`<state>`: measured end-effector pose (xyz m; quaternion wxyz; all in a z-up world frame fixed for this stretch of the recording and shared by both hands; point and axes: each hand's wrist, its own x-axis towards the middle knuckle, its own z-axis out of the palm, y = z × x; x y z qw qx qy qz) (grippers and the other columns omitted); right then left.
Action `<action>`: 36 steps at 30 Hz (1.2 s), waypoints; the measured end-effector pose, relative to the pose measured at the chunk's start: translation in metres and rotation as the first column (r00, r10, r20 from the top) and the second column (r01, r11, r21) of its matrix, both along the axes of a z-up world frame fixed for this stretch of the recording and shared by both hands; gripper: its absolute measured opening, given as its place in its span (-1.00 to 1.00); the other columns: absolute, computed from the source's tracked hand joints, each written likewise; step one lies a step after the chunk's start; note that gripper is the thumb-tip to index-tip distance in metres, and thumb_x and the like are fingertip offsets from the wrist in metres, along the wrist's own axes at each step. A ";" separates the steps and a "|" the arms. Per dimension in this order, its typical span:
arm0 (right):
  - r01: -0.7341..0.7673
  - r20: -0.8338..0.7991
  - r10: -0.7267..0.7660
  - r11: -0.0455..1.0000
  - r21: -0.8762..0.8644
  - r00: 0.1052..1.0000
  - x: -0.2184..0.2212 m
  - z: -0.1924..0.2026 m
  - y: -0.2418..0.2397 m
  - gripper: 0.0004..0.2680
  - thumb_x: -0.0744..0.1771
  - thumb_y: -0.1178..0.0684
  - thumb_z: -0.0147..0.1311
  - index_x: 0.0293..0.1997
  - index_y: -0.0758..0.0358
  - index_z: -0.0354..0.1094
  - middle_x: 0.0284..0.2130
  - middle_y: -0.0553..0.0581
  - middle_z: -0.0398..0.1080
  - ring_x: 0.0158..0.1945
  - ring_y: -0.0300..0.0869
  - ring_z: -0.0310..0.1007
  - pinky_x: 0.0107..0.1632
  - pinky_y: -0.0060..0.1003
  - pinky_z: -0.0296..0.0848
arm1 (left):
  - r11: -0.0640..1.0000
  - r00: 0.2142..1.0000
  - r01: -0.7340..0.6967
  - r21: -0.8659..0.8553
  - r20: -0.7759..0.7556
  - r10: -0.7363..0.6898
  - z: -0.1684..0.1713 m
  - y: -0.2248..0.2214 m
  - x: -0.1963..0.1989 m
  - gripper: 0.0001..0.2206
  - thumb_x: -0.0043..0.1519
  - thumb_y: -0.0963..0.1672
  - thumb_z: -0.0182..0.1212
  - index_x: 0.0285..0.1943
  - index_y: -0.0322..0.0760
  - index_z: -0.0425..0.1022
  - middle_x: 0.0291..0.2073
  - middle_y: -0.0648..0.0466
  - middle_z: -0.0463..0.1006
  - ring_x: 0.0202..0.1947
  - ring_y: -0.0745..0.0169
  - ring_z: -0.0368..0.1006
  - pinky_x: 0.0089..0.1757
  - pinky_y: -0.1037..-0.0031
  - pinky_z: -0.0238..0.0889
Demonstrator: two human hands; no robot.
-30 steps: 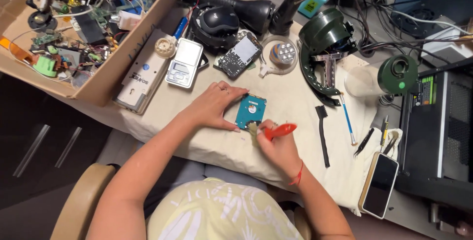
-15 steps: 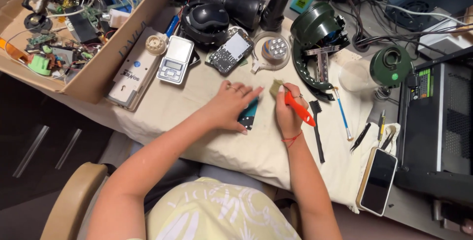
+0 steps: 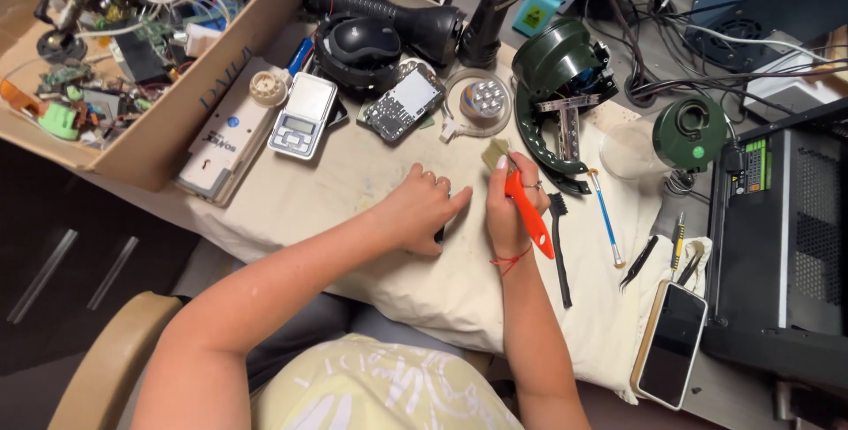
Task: Cleaning dust off various computer components like hard drives and RAM modules using a paintbrush at a repair bench.
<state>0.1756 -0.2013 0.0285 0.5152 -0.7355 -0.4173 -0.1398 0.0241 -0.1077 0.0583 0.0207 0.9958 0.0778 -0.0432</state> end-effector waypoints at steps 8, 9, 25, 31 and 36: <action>0.029 -0.015 -0.029 1.000 0.007 0.999 0.004 0.005 0.001 -0.92 0.37 0.17 0.14 -0.07 0.22 0.46 -0.32 0.24 0.56 -0.24 0.15 0.60 -0.18 -0.11 0.54 | 0.997 0.987 0.027 -0.065 0.160 -0.017 0.024 -0.012 -0.013 -0.10 -0.08 0.15 0.25 0.45 -0.32 0.17 0.05 -0.37 0.44 -0.01 -0.42 0.47 -0.02 0.05 0.32; 0.048 -0.019 -0.048 0.999 0.000 0.999 0.005 0.006 0.001 -0.92 0.37 0.16 0.14 -0.06 0.20 0.46 -0.32 0.24 0.56 -0.23 0.15 0.60 -0.20 -0.10 0.53 | 0.980 0.977 0.014 -0.200 0.213 0.029 0.028 -0.011 -0.014 -0.12 -0.05 0.16 0.20 0.45 -0.33 0.18 0.09 -0.42 0.39 0.01 -0.46 0.46 -0.03 0.09 0.38; 0.006 -0.307 0.004 1.000 0.030 0.952 0.007 0.017 0.006 -0.90 0.40 0.09 0.11 -0.01 0.15 0.43 -0.61 0.04 0.43 -0.58 -0.27 0.43 -0.40 -0.43 0.41 | 0.775 0.782 0.107 -0.623 0.534 0.321 -0.023 0.019 -0.070 -0.24 0.01 0.10 0.46 0.37 -0.21 0.30 0.25 -0.31 0.26 0.29 -0.33 0.31 0.30 -0.04 0.08; -0.236 -0.677 0.252 0.965 0.118 0.692 0.000 0.044 0.014 -0.76 0.44 0.05 -0.02 0.22 0.31 0.30 -0.24 0.45 0.53 -0.28 -0.08 0.65 -0.35 -0.46 0.65 | 0.905 0.835 -0.091 -0.416 0.463 0.296 -0.046 0.022 -0.083 -0.27 0.06 0.25 0.30 0.34 -0.07 0.36 0.21 -0.13 0.38 0.37 -0.17 0.19 0.33 -0.25 -0.27; -0.463 -0.707 0.435 0.870 0.169 0.558 -0.003 0.017 0.015 -0.80 0.36 0.17 0.15 0.09 0.38 0.40 -0.14 0.38 0.51 -0.14 -0.03 0.60 -0.27 -0.30 0.67 | 0.919 0.842 -0.165 -0.357 0.435 0.320 -0.049 0.013 -0.080 -0.19 0.09 0.24 0.27 0.44 -0.18 0.23 0.22 -0.20 0.39 0.38 -0.29 0.14 0.31 -0.32 -0.33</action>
